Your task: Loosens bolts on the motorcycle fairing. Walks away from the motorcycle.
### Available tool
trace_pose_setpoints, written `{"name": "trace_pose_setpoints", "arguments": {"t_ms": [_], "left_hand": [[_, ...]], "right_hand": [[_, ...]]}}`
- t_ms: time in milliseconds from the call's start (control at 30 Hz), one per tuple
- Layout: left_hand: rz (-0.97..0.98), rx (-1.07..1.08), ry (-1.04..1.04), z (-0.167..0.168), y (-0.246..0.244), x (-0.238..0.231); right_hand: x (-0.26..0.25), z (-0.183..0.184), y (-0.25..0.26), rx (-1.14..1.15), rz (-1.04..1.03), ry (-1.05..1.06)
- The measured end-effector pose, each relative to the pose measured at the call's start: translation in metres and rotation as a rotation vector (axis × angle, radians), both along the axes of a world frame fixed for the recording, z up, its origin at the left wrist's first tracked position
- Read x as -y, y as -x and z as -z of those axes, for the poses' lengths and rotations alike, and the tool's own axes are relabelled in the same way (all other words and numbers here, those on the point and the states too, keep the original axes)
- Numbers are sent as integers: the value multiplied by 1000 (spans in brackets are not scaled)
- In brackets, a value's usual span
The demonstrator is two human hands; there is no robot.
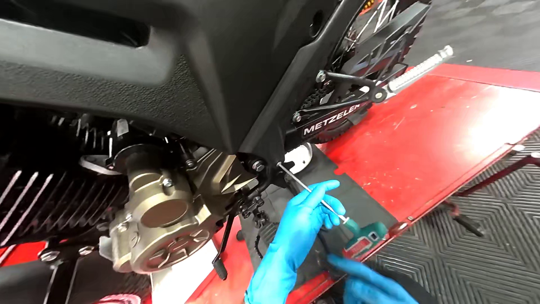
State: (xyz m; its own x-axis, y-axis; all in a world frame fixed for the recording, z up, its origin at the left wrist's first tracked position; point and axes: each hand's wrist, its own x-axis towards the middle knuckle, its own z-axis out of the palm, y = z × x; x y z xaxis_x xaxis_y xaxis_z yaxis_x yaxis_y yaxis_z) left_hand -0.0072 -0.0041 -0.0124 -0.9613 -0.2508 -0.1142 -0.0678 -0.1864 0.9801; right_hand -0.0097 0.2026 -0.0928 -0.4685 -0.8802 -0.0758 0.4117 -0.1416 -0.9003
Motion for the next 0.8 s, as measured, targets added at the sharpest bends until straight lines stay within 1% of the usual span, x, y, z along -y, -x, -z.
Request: {"name": "trace_pose_setpoints", "arguments": {"t_ms": [100,167,200,233,267,333,400,433,467,500,567,633,700,800], "left_hand": [[-3,32,1,0,-2,0],[-19,50,11,0,-2,0],[-18,56,22,0,-1,1],[-15,55,37,1,0,3],[-13,57,65,1,0,3],[-5,46,94,0,0,4],[-20,37,80,-1,0,5],[-28,35,61,-1,-1,6],[-33,37,40,0,0,6],[-31,37,21,0,1,7],[-25,41,9,0,0,6],[-15,23,2,-4,0,5],[-3,14,5,-5,0,7],[-13,28,7,-2,-4,8]], "right_hand": [[5,20,27,127,189,128],[6,16,48,130,295,256],[4,8,56,86,315,321],[1,-4,61,23,295,369],[-3,-18,60,-58,251,373],[-11,-40,45,-211,69,295],[-10,-41,32,-237,-170,90],[-6,-33,31,-217,-218,-20],[-3,-23,33,-182,-176,-92],[0,-13,40,-131,-80,-101],[1,-1,55,-47,97,24],[1,-2,58,3,147,142],[2,-1,50,33,150,195],[2,12,50,204,173,268]]}}
